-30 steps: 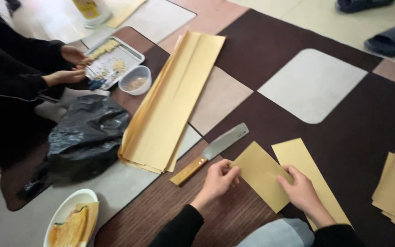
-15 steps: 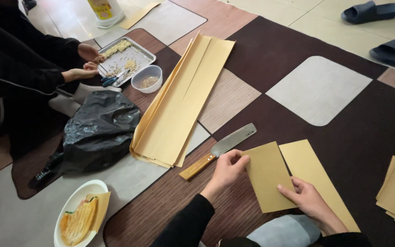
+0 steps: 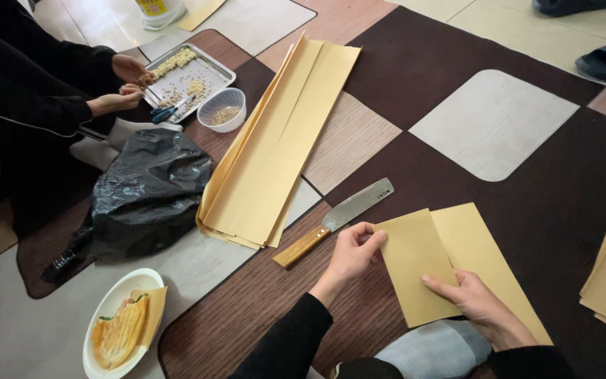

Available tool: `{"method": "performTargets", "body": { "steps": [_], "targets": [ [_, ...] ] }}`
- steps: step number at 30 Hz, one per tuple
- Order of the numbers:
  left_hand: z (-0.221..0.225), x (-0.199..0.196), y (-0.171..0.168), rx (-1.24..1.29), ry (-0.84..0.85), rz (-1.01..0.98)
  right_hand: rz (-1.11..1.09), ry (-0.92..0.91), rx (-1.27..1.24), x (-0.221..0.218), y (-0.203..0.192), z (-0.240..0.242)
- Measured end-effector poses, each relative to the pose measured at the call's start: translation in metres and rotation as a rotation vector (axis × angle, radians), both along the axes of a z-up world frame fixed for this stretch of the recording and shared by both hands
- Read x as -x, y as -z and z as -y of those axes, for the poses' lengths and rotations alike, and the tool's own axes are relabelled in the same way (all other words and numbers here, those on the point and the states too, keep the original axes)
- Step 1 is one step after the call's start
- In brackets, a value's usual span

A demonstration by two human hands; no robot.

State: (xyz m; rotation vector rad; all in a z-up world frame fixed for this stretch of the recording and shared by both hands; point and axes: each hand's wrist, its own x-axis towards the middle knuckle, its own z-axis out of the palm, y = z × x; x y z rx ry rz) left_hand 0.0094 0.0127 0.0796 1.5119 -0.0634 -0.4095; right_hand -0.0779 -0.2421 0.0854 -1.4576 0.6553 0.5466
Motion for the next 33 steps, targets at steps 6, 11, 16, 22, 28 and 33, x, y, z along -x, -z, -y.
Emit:
{"method": "performTargets", "body": {
  "steps": [6,11,16,22,28,33],
  "targets": [
    [0.001,-0.003,-0.005,-0.012,-0.058,-0.041,0.036,-0.045,0.089,-0.003,-0.01,0.01],
    [0.01,-0.001,0.003,0.005,-0.06,-0.018,0.004,-0.111,0.129,-0.008,-0.027,0.033],
    [0.021,-0.001,0.021,0.016,-0.011,-0.095,-0.013,-0.104,0.142,-0.002,-0.021,0.049],
    [0.026,-0.005,0.028,0.014,-0.129,-0.031,0.073,0.073,-0.044,0.009,0.035,0.06],
    [0.01,-0.013,0.03,-0.076,-0.116,-0.035,0.06,0.065,-0.086,0.003,0.036,0.053],
    [-0.042,-0.017,0.022,-1.018,-0.044,0.722,0.11,0.185,-0.148,0.002,0.017,0.06]
  ]
}}
